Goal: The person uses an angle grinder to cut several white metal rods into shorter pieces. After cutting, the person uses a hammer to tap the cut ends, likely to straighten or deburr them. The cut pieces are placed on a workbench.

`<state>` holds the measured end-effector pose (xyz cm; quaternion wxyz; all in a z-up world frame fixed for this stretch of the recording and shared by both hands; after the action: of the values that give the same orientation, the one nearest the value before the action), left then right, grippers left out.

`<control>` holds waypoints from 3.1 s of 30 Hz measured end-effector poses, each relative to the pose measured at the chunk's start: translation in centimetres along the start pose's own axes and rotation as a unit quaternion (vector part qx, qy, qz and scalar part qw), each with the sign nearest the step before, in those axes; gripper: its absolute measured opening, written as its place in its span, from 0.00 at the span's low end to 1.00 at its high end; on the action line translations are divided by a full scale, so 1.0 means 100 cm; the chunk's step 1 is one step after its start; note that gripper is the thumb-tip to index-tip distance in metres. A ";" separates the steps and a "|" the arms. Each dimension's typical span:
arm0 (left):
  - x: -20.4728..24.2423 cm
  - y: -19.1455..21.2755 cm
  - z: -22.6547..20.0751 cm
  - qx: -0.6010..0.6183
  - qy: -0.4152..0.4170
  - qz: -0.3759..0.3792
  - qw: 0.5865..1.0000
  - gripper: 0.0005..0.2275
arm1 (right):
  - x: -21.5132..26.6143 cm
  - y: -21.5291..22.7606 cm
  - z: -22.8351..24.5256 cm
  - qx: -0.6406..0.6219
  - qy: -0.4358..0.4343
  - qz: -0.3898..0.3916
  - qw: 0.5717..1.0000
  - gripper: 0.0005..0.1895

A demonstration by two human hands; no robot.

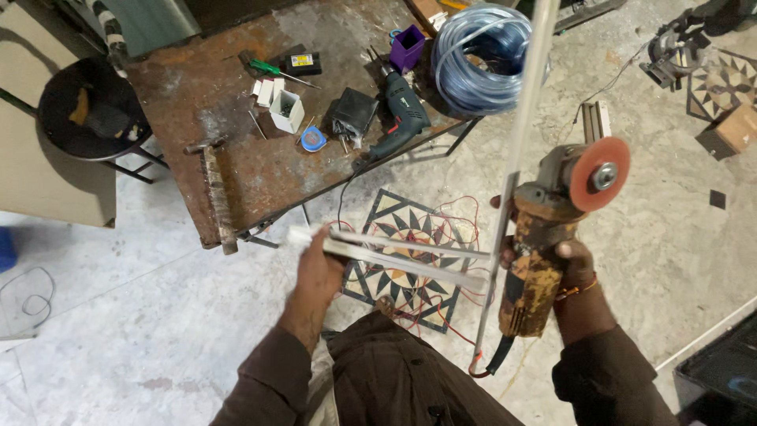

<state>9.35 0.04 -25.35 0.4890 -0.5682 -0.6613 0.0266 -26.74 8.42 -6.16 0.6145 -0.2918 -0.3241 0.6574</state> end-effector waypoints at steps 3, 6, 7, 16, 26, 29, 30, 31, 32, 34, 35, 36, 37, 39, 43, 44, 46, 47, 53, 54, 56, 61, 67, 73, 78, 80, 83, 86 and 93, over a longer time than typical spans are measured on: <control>-0.005 -0.062 -0.049 0.055 -0.115 0.027 0.992 0.07 | -0.001 0.003 -0.017 -0.006 -0.035 0.020 0.999 0.56; -0.007 -0.137 -0.080 -0.006 -0.143 0.032 0.989 0.11 | 0.005 -0.007 -0.038 -0.057 -0.086 0.051 0.993 0.54; -0.006 -0.167 -0.090 -0.039 -0.150 0.041 0.987 0.13 | 0.004 -0.008 -0.038 -0.053 -0.079 0.047 0.994 0.53; 0.041 -0.291 -0.104 -0.156 -0.169 0.305 0.924 0.16 | -0.005 -0.011 -0.050 -0.051 -0.075 0.067 0.994 0.52; -0.008 0.041 -0.133 0.063 -0.185 -0.122 0.973 0.10 | -0.014 0.011 -0.017 -0.013 -0.010 0.008 1.000 0.53; 0.012 0.127 -0.164 -0.021 -0.272 -0.173 0.946 0.08 | -0.015 0.012 -0.010 -0.009 -0.005 0.004 1.000 0.52; 0.017 0.153 -0.165 -0.067 -0.269 -0.211 0.937 0.09 | -0.014 0.013 -0.008 -0.007 -0.002 0.000 1.000 0.52; 0.025 0.175 -0.162 -0.113 -0.264 -0.248 0.925 0.09 | -0.012 0.015 -0.009 -0.005 -0.006 -0.007 1.000 0.53; 0.029 0.201 -0.143 -0.133 -0.199 -0.294 0.925 0.10 | -0.009 0.016 -0.009 -0.004 -0.009 -0.014 1.000 0.53; 0.033 0.242 -0.108 -0.171 -0.067 -0.373 0.909 0.12 | -0.012 0.017 -0.012 0.002 -0.016 -0.013 1.000 0.55; 0.030 0.251 -0.102 -0.137 -0.076 -0.357 0.921 0.14 | -0.013 0.018 -0.014 0.007 -0.020 -0.010 1.000 0.55; 0.024 0.258 -0.094 -0.103 -0.086 -0.341 0.930 0.16 | -0.014 0.018 -0.016 0.012 -0.025 -0.007 1.000 0.56; 0.018 0.264 -0.088 -0.070 -0.093 -0.325 0.939 0.19 | -0.014 0.019 -0.018 0.017 -0.029 -0.010 0.999 0.56; 0.019 0.276 -0.097 -0.147 -0.118 -0.375 0.907 0.30 | -0.014 0.021 -0.021 0.028 -0.037 -0.015 0.999 0.56; 0.042 0.248 -0.119 -0.487 -0.064 -0.508 0.708 0.49 | -0.017 0.015 -0.034 0.040 -0.059 -0.015 0.997 0.57; 0.038 0.199 -0.122 -0.564 -0.154 -0.421 0.693 0.46 | -0.019 0.012 -0.041 0.043 -0.067 -0.013 0.997 0.57; 0.063 0.052 -0.107 -0.732 -0.393 -0.186 0.524 0.39 | -0.021 0.010 -0.049 0.033 -0.078 -0.015 0.996 0.56; 0.100 -0.021 -0.081 -0.780 -0.518 -0.042 0.348 0.33 | -0.023 0.010 -0.059 0.018 -0.090 -0.014 0.996 0.55; 0.207 -0.247 -0.056 -0.681 -0.672 0.285 0.057 0.17 | -0.023 0.001 -0.076 -0.044 -0.111 0.018 0.993 0.49; 0.210 -0.276 -0.066 -0.663 -0.695 0.276 0.040 0.17 | -0.021 -0.001 -0.078 -0.061 -0.114 0.019 0.991 0.49; 0.215 -0.321 -0.079 -0.626 -0.730 0.273 -0.016 0.17 | -0.017 -0.007 -0.079 -0.096 -0.120 0.019 0.988 0.50; 0.214 -0.368 -0.053 -0.572 -0.718 0.356 -0.175 0.13 | -0.020 -0.032 -0.071 -0.119 -0.070 0.122 0.983 0.55; 0.191 -0.365 -0.010 -0.638 -0.534 0.521 -0.188 0.05 | 0.004 -0.017 -0.068 -0.076 -0.095 0.090 0.989 0.54; 0.124 -0.316 0.003 -0.813 -0.287 0.439 -0.251 0.08 | 0.056 0.026 -0.030 -0.010 -0.040 -0.043 0.998 0.52; 0.095 -0.261 0.029 -0.853 -0.147 0.446 -0.227 0.12 | 0.131 0.077 -0.056 0.043 -0.080 -0.196 0.976 0.41; 0.079 -0.246 0.036 -0.845 -0.115 0.449 -0.266 0.13 | 0.161 0.092 -0.083 0.073 -0.115 -0.260 0.956 0.34; 0.053 -0.223 0.039 -0.846 -0.071 0.444 -0.286 0.14 | 0.199 0.095 -0.132 0.117 -0.163 -0.344 0.917 0.28; 0.036 -0.191 0.047 -0.853 -0.031 0.450 -0.263 0.15 | 0.219 0.079 -0.184 0.131 -0.164 -0.386 0.898 0.25; 0.015 -0.120 0.029 -0.817 -0.089 0.534 -0.197 0.09 | 0.213 0.015 -0.314 0.068 -0.125 -0.455 0.879 0.20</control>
<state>-1.13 -1.51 -18.86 0.6336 0.6389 -0.3684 0.2337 -4.71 31.72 -26.45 0.8187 0.0142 -0.4498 0.3567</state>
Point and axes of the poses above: each hand's wrist, its own x-axis away from the middle knuckle, its own y-axis out of the back of the hand, z = x × y, the point moved 10 cm from there along -x, towards the middle knuckle, and after that the axes turned 6 degrees about -x, right-handed, at the moved point
